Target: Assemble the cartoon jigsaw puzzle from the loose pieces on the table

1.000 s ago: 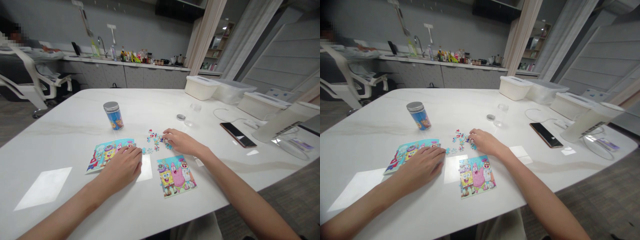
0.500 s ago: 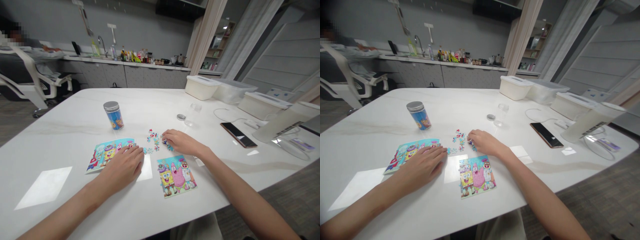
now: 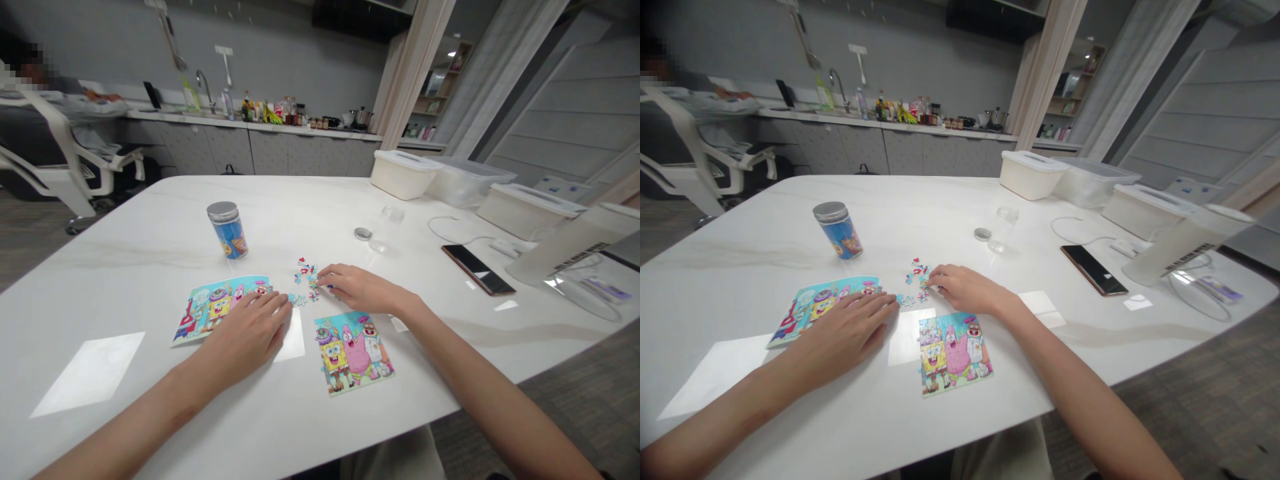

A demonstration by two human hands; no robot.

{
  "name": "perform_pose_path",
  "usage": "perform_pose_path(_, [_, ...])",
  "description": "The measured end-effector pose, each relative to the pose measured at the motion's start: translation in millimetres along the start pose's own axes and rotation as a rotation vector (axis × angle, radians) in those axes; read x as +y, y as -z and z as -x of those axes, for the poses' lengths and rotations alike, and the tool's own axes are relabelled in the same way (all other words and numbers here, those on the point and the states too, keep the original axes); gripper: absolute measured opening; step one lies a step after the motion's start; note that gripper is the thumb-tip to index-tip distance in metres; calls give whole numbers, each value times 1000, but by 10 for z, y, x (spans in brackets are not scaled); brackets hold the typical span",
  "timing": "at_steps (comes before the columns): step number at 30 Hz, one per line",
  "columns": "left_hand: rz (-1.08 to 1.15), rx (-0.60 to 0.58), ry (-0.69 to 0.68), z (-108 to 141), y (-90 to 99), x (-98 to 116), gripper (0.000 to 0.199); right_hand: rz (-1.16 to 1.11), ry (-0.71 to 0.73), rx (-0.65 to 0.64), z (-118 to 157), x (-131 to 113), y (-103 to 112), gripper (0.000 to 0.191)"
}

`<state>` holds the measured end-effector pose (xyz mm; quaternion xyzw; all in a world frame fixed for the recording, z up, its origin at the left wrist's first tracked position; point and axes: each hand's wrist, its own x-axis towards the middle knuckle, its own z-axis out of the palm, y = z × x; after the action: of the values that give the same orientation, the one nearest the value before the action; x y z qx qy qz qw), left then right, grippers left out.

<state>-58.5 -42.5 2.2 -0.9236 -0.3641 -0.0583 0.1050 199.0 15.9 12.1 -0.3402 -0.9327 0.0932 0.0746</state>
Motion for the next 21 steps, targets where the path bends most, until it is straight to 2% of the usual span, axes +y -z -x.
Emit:
perform_pose_path(4, [-2,2,-8,4,-14,-5,26,13,6,-20,0,5,1,32])
perform_pose_path(13, [45,29,-2,5,-28,-9,27,-20,12,22,-4,7,-25,27])
perform_pose_path(21, [-10,-35,28,5,5,13,24,-20,-57,92,-28,-35,-77,19])
